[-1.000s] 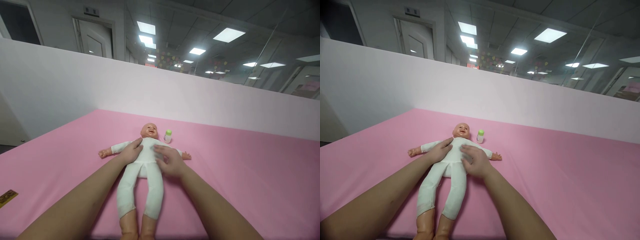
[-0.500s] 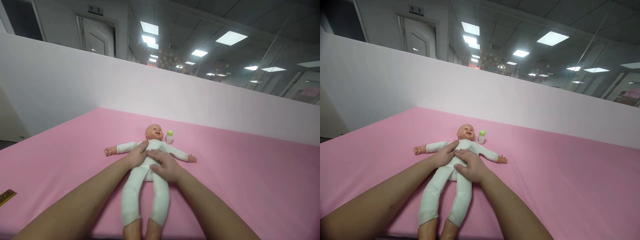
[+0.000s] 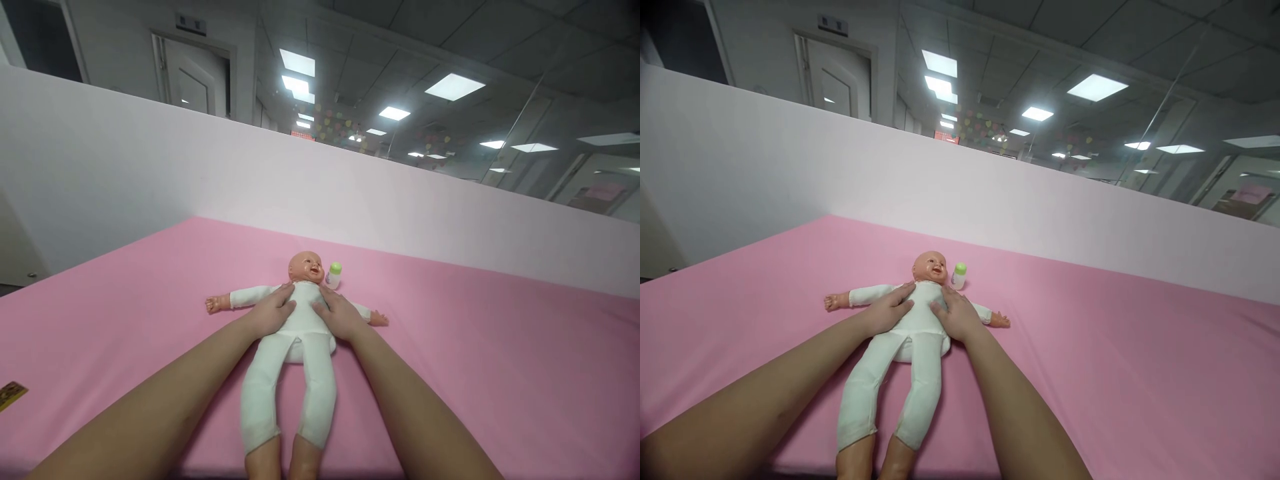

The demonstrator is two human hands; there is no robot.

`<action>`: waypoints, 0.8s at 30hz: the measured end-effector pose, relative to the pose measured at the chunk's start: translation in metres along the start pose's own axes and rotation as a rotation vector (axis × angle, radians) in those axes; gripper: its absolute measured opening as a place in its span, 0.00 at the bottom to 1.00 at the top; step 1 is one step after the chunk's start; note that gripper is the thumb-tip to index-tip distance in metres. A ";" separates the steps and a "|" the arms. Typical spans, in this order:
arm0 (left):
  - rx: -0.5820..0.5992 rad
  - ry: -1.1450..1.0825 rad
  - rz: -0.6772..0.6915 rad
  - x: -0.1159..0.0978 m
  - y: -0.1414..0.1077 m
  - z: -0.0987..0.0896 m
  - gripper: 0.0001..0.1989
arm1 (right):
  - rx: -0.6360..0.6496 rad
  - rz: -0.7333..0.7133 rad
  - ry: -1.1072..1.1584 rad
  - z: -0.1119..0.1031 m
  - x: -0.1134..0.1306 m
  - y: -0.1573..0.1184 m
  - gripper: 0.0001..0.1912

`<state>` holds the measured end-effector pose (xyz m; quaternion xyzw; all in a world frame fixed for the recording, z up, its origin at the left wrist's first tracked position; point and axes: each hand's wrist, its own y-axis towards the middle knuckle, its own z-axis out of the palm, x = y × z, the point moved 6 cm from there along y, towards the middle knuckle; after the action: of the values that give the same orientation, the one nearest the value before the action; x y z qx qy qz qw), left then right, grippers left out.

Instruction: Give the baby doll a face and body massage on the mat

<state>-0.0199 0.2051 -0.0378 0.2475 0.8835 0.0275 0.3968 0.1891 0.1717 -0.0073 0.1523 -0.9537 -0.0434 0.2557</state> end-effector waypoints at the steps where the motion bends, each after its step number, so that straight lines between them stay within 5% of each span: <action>1: -0.015 -0.001 0.001 -0.002 -0.002 -0.004 0.37 | -0.010 0.015 -0.011 -0.001 -0.002 -0.001 0.38; 6: -0.126 -0.216 0.018 -0.016 -0.020 -0.044 0.30 | -0.047 0.003 0.017 -0.007 -0.001 -0.006 0.34; 9: -0.073 -0.475 0.048 -0.034 -0.032 -0.060 0.19 | -0.048 0.008 0.048 -0.010 0.001 -0.009 0.33; 13: 0.194 -0.580 0.208 -0.085 -0.050 -0.043 0.14 | -0.049 0.022 0.089 -0.015 0.004 -0.012 0.31; 16: 0.398 -0.421 0.326 -0.120 -0.063 -0.017 0.21 | -0.046 0.016 0.125 -0.018 0.004 -0.015 0.30; 20: 0.346 -0.259 0.365 -0.123 -0.062 -0.007 0.24 | -0.050 -0.021 0.177 -0.017 0.002 -0.015 0.29; 24: 0.196 -0.012 0.268 -0.090 -0.039 -0.005 0.29 | -0.059 -0.016 0.158 -0.011 0.001 -0.011 0.30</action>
<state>0.0108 0.1307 0.0180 0.4006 0.8387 -0.0078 0.3688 0.1969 0.1609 0.0009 0.1554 -0.9276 -0.0612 0.3342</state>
